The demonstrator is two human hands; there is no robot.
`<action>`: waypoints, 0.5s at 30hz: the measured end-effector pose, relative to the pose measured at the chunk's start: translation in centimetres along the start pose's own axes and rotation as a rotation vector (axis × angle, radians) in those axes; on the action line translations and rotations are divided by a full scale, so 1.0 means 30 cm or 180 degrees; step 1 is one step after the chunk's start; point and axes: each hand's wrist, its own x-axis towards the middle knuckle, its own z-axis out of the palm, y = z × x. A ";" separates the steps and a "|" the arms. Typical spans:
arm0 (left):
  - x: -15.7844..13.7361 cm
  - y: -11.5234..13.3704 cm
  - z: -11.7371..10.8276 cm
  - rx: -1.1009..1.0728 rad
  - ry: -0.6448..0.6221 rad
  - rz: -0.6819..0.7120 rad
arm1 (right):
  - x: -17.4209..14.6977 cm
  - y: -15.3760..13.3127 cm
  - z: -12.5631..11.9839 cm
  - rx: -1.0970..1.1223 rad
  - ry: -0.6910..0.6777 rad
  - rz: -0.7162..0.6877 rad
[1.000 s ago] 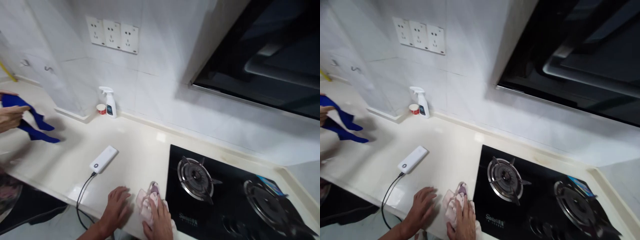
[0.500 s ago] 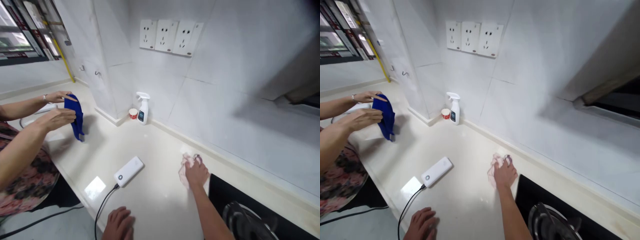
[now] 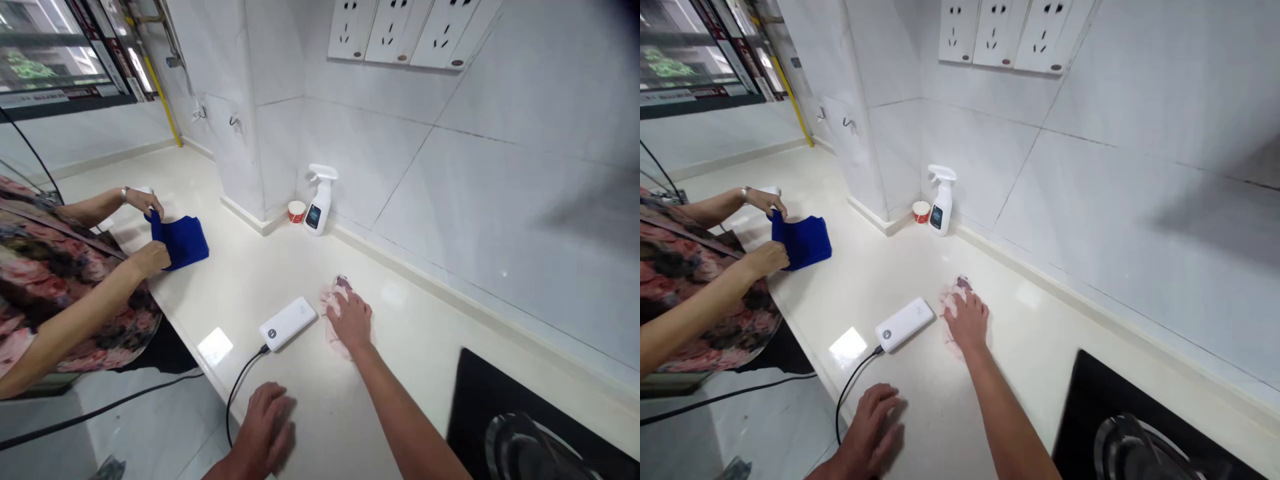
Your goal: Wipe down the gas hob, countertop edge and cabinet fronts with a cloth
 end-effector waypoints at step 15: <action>-0.090 -0.094 -0.205 -0.0217 0.0250 -0.0022 | -0.710 -0.480 -0.024 0.0818 -0.0290 -0.0473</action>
